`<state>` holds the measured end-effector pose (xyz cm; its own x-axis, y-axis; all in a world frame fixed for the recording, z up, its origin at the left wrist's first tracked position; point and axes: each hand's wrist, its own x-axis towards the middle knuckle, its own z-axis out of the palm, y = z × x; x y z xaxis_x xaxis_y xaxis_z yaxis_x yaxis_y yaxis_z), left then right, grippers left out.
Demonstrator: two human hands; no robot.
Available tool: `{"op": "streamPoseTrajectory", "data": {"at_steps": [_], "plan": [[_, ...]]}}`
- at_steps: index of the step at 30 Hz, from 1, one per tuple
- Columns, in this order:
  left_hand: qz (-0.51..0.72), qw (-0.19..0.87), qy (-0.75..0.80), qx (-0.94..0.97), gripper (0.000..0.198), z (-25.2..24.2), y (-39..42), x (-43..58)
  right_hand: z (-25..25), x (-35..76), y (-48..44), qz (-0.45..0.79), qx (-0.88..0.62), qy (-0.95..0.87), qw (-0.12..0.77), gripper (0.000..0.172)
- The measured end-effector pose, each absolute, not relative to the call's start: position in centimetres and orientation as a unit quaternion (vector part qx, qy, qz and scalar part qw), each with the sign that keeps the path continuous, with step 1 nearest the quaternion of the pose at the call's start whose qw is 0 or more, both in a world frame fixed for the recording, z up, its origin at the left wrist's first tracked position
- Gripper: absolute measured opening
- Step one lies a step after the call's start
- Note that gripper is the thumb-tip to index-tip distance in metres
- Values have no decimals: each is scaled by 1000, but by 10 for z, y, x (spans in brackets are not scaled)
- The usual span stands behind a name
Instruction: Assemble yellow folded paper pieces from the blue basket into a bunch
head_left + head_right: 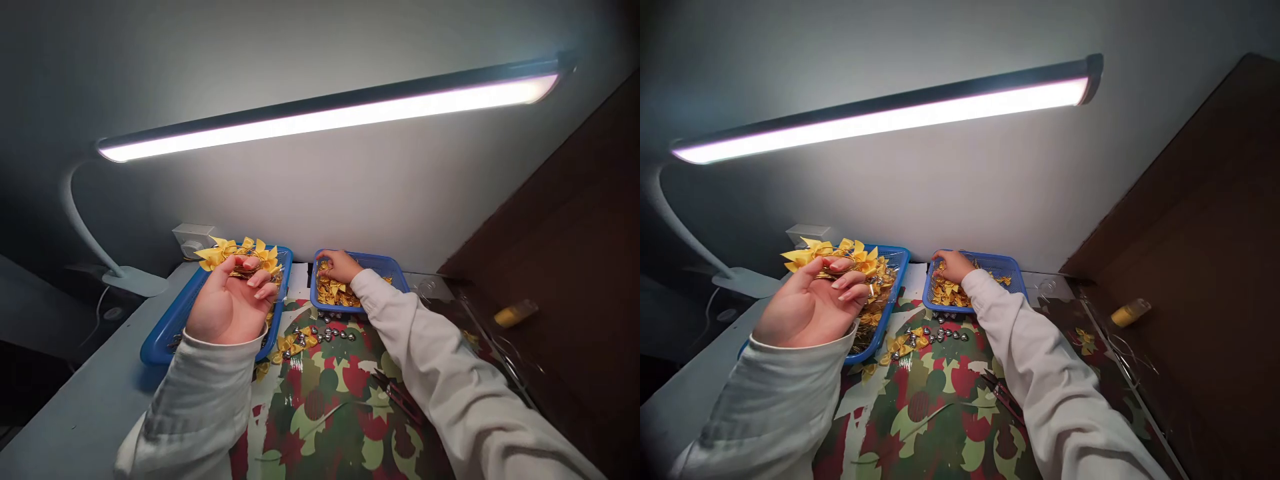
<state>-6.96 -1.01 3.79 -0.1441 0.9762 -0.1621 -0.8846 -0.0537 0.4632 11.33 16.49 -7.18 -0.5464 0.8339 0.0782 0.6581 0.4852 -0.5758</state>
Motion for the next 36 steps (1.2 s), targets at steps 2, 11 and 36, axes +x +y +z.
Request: {"op": "streamPoseTrajectory", "data": {"at_steps": [2,11,36], "plan": [[719,647,232,103,22,38,-11,-69,-73,107,167,234,-440,-850,172,23],[718,651,226,99,23,41,-13,-67,-65,116,183,184,-446,-855,190,6],[711,661,215,105,22,39,-13,-66,-49,147,169,346,-378,-758,404,19]]}}
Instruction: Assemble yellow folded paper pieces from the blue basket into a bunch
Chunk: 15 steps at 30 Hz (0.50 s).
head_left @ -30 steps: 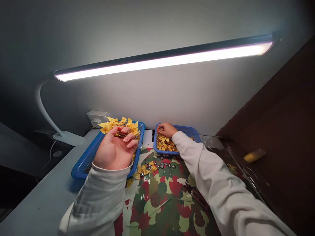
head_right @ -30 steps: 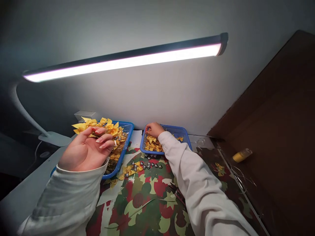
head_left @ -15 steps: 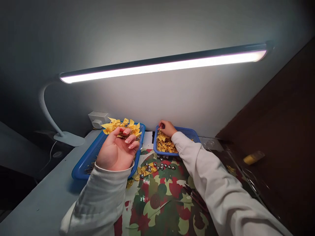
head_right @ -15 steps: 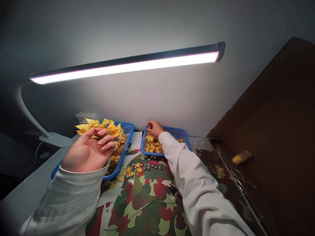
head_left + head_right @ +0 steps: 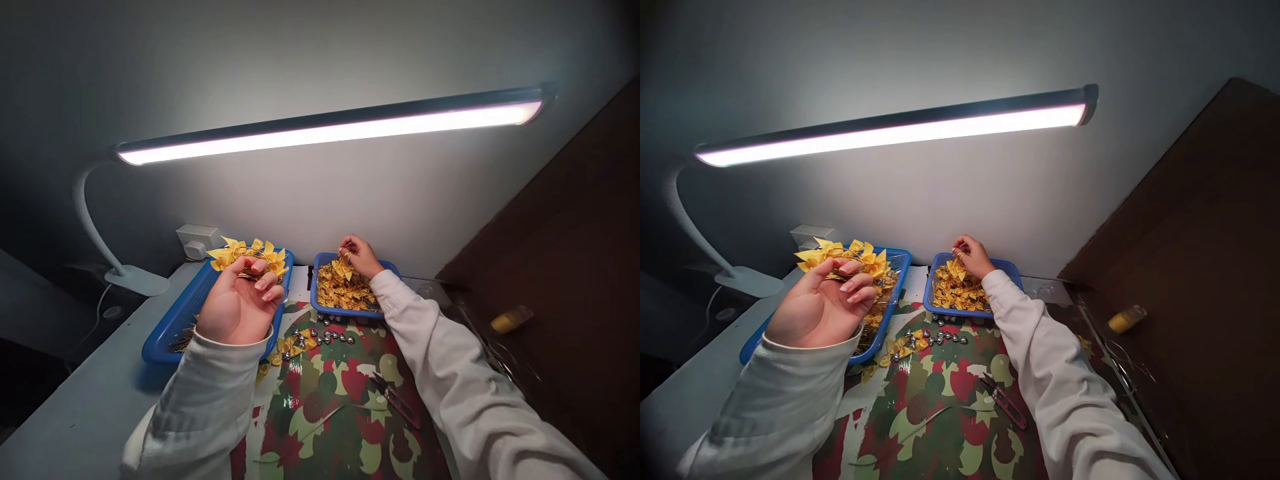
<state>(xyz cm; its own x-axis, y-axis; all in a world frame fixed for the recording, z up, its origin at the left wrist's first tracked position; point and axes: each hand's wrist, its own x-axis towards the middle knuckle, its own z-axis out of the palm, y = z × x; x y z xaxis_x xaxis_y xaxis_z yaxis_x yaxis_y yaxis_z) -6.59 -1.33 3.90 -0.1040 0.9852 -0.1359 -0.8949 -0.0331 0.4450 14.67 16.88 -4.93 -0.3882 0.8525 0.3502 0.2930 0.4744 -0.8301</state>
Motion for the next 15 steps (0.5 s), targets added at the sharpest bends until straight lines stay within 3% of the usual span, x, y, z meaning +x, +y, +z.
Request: {"op": "streamPoseTrajectory", "data": {"at_steps": [9,15], "plan": [[709,658,231,103,26,38,-12,-64,-50,151,147,424,-351,-717,427,33],[707,661,229,105,25,38,-11,-64,-53,145,135,407,-372,-722,418,36]]}}
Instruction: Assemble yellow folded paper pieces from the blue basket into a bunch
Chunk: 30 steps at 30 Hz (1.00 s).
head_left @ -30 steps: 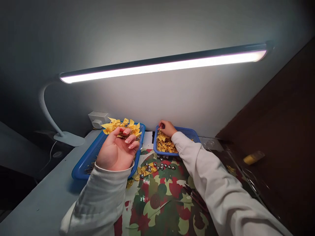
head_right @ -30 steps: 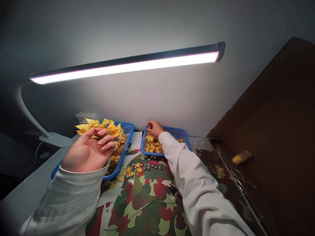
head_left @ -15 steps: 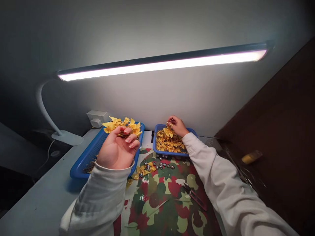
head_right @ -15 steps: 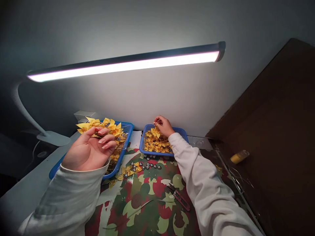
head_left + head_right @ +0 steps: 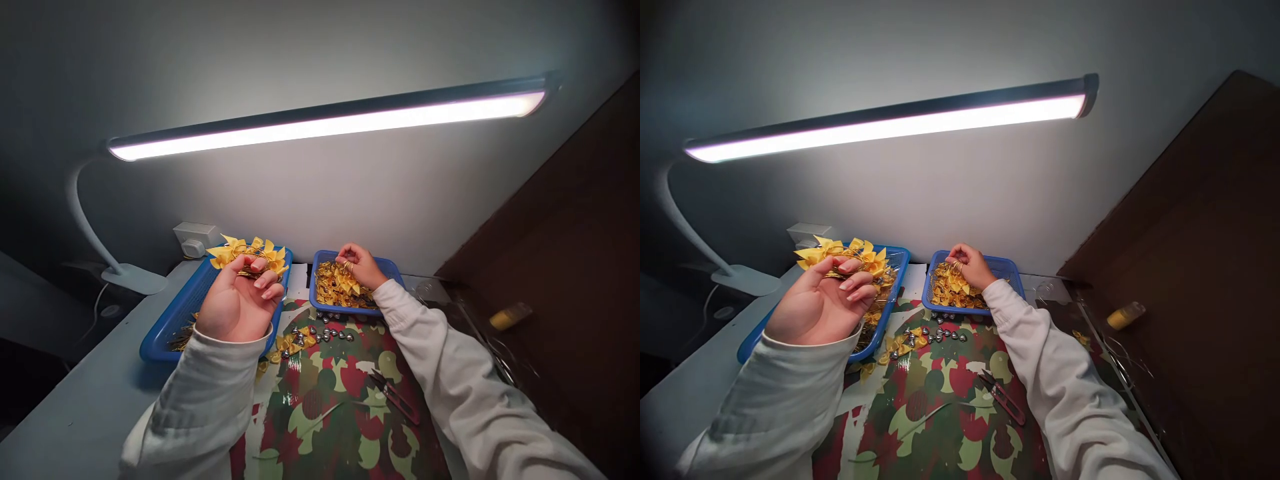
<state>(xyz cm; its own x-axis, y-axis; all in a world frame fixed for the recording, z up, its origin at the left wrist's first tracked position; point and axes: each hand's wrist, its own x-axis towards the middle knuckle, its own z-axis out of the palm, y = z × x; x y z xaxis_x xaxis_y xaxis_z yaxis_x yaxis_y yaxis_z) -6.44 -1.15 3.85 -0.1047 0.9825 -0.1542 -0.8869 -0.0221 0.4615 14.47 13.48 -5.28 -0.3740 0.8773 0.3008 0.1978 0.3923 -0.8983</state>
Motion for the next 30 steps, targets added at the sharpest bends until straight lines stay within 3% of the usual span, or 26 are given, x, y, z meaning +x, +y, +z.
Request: {"op": "streamPoseTrajectory", "data": {"at_steps": [3,7,10,14,20,23,30], "plan": [[710,658,229,104,25,39,-12,-64,-58,142,134,336,-423,-762,357,31],[709,657,233,105,26,38,-11,-64,-66,132,133,239,-474,-828,178,29],[709,658,233,104,25,37,-11,-65,-71,119,132,218,-479,-842,122,25],[710,659,226,104,25,37,-12,-67,-68,113,134,197,-484,-843,129,16],[686,672,252,116,22,35,-5,-64,-25,137,136,141,-487,-820,266,12],[644,704,267,133,21,30,-1,-57,2,151,128,235,-486,-785,304,15],[474,804,311,178,15,14,-14,-12,30,164,80,440,-519,-682,267,27]]}}
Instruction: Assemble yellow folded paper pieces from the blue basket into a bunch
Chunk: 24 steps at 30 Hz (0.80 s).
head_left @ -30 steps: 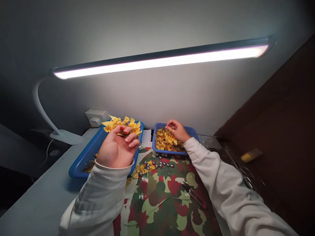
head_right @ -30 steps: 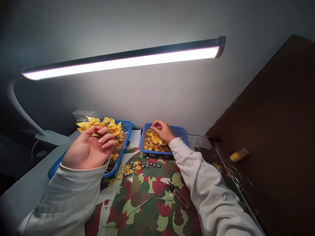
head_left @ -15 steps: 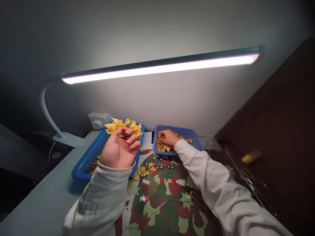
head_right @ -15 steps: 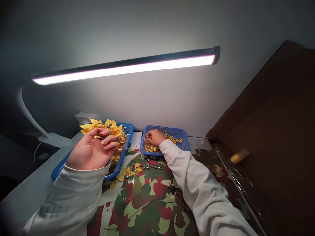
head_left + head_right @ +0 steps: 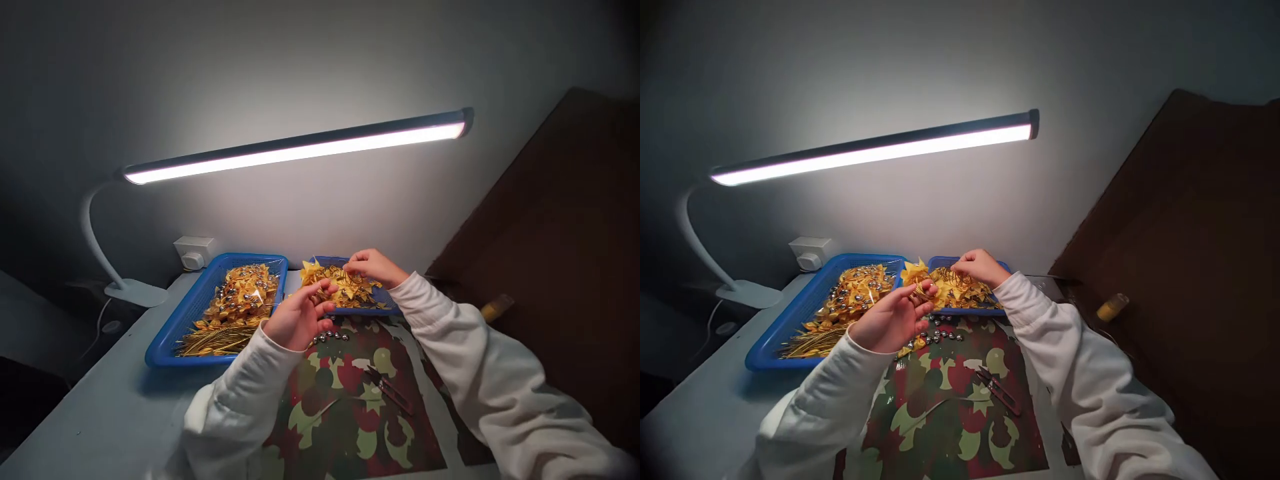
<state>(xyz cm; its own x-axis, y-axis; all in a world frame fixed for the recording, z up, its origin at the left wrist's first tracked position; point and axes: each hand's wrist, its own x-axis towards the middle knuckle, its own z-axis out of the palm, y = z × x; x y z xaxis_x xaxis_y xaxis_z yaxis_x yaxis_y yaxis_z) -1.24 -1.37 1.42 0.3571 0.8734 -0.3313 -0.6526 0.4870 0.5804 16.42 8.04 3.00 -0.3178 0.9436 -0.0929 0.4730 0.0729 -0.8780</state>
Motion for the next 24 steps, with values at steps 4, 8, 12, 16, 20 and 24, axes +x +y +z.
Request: {"op": "streamPoseTrajectory", "data": {"at_steps": [4,8,12,16,20,24], "plan": [[430,828,327,151,17,0,-27,19,14,171,38,434,-516,-664,323,30],[425,824,352,126,16,-10,-35,39,-7,178,-4,304,-492,-719,386,20],[416,824,356,143,14,-17,-38,54,-15,184,-34,169,-467,-778,385,9],[425,803,379,177,18,-25,-38,67,-21,190,-52,62,-495,-796,343,4],[429,801,383,168,12,-30,-41,70,-31,195,-64,16,-518,-798,307,5],[440,812,357,140,11,-32,-47,55,-34,201,-73,64,-475,-813,331,12]]}}
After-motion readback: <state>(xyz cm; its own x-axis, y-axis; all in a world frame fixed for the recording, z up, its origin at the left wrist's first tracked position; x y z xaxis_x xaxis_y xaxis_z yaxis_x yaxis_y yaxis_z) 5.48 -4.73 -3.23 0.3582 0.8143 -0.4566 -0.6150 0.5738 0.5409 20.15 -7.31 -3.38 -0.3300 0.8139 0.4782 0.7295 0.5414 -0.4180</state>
